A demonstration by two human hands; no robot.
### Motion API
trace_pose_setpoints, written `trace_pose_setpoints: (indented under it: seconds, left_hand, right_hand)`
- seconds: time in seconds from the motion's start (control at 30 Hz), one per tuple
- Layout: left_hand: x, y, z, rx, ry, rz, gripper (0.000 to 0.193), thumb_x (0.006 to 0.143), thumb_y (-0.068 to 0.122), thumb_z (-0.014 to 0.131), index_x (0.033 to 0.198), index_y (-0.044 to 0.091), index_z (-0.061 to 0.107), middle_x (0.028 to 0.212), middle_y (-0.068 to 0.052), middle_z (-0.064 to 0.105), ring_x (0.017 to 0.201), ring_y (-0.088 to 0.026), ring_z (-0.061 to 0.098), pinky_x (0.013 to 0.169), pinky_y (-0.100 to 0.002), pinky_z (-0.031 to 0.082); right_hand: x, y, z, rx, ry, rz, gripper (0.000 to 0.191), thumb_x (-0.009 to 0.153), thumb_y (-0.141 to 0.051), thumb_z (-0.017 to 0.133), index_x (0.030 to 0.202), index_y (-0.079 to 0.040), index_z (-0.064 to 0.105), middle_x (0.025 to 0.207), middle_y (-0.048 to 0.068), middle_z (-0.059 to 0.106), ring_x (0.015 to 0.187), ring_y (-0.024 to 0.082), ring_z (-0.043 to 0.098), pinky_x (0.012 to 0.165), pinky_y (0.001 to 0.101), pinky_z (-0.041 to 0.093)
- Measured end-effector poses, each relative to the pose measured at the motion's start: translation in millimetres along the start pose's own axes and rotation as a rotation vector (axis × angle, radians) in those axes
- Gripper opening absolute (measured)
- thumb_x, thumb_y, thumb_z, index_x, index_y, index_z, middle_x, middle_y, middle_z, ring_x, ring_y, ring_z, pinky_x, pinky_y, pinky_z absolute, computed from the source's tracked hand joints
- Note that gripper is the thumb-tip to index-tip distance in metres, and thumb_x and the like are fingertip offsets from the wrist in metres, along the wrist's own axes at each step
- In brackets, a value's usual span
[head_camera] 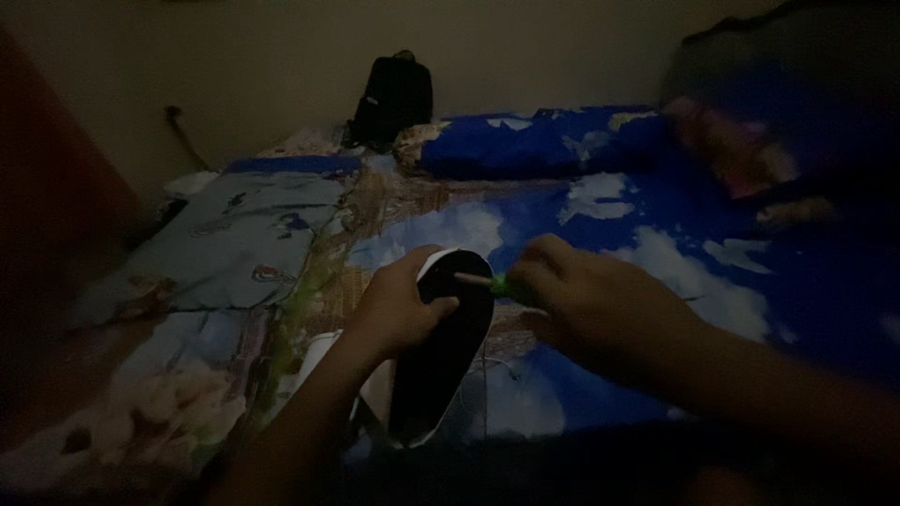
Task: The person works on a small white electric fan lying on a bed, aligning the black front cover over the fan body and using a green-handled screwdriver to tighten its screws, working around the cover one screw at a time.
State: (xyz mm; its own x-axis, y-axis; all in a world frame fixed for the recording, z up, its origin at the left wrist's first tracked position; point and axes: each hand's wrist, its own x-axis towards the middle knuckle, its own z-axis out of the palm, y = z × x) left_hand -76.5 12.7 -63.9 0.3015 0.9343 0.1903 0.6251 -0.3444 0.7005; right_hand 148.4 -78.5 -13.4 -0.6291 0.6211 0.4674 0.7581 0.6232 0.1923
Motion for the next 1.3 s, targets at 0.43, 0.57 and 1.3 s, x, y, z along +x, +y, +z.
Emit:
trace_pose_setpoints:
  seconds: [0.43, 0.57, 1.3]
  left_hand:
    - [-3.6, 2.2, 1.2, 0.019, 0.010, 0.011, 0.064, 0.081, 0.019, 0.081, 0.140, 0.019, 0.057, 0.123, -0.015, 0.071, 0.109, -0.033, 0.074, 0.088, -0.047, 0.063]
    - [-4.3, 3.6, 2.8, 0.017, 0.015, -0.047, 0.064, 0.082, 0.019, 0.081, 0.141, 0.020, 0.056, 0.125, -0.014, 0.071, 0.109, -0.033, 0.074, 0.087, -0.047, 0.064]
    - [1.5, 6.8, 0.2, 0.035, 0.015, -0.061, 0.064, 0.082, 0.020, 0.079, 0.142, 0.021, 0.055, 0.121, -0.015, 0.072, 0.104, -0.034, 0.076, 0.084, -0.047, 0.065]
  right_hand:
    - [4.3, -12.4, -15.9, 0.123, -0.132, 0.114, 0.050, 0.086, -0.031, 0.073, 0.130, -0.008, 0.063, 0.101, 0.014, 0.067, 0.070, 0.023, 0.067, 0.054, 0.0354, 0.056]
    - [8.7, -14.8, -16.7, -0.014, -0.424, 0.304, 0.038, 0.100, -0.028, 0.057, 0.134, -0.012, 0.057, 0.096, 0.012, 0.070, 0.073, 0.023, 0.069, 0.059, 0.0358, 0.056]
    - [14.8, 7.2, -15.7, 0.095, -0.119, 0.154, 0.044, 0.073, -0.022, 0.078, 0.113, -0.010, 0.065, 0.102, 0.012, 0.069, 0.078, 0.025, 0.069, 0.058, 0.0359, 0.058]
